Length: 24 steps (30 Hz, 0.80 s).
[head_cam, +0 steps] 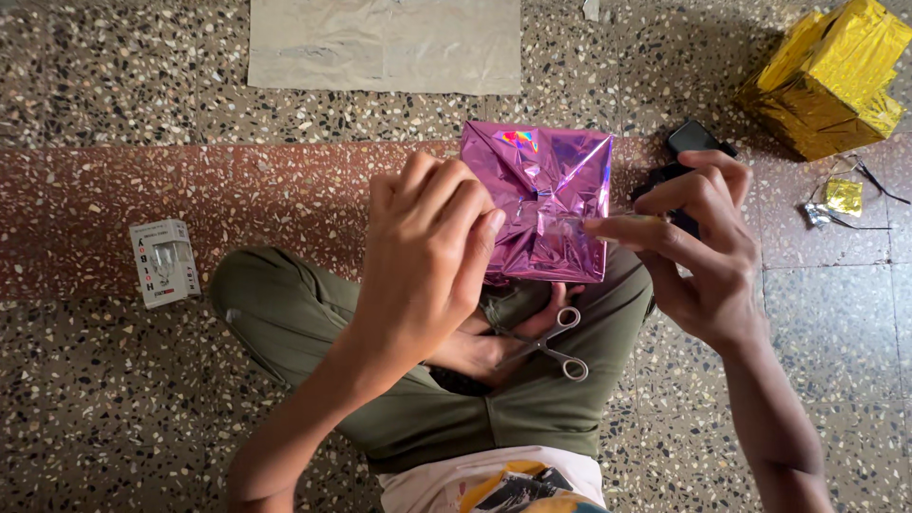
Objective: The person wraps a small box with iridescent pink wrapping paper while sitting on the floor. They fold the paper around the box, apply tape to secure the edges, and use scissors to cut tape as needed.
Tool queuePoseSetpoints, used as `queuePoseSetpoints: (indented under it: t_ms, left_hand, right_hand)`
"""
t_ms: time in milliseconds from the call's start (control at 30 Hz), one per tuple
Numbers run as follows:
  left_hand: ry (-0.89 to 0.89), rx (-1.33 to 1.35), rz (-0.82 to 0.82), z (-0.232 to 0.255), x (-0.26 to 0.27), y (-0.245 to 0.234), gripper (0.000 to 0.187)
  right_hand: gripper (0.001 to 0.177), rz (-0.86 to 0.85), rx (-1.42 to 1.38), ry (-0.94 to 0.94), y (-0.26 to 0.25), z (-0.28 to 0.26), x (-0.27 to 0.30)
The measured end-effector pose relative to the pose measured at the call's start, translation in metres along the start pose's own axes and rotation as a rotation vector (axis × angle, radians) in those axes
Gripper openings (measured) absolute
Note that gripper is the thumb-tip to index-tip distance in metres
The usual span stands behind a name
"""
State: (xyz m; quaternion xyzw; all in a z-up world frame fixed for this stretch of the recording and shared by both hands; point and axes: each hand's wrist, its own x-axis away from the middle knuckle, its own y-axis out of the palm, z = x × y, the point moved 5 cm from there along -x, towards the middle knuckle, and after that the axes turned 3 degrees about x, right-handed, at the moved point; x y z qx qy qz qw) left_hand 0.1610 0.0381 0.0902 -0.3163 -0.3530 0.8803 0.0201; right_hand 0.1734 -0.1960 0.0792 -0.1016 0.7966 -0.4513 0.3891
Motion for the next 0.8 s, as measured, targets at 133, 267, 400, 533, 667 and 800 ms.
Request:
queuePoseSetpoints:
  t_ms: [133,267,400,533,667,800]
  left_hand:
    - [-0.022,0.046,-0.092,-0.008,0.0,0.01,0.009]
    - [-0.053,0.09,-0.12,-0.014,-0.003,0.02,0.007]
    - [-0.051,0.037,-0.125,-0.012,0.001,0.027,0.011]
    - [-0.006,-0.072,-0.153,-0.009,-0.003,0.03,0.024]
    - [-0.077,-0.048,-0.227,-0.011,-0.008,0.032,0.02]
    - [-0.129,0.032,-0.224,-0.014,-0.009,0.031,0.019]
  right_hand:
    - [0.031,-0.032,-0.019,-0.003,0.001,0.002,0.0]
    - [0.029,-0.056,-0.052,-0.015,0.003,0.008,-0.002]
    - [0.036,-0.13,-0.004,-0.041,0.007,0.009,-0.006]
    - [0.041,-0.233,0.101,-0.126,0.004,0.0,-0.016]
    - [0.037,-0.352,0.141,-0.135,-0.001,-0.008,-0.028]
    - [0.037,-0.473,0.23,-0.143,-0.002,-0.012,-0.036]
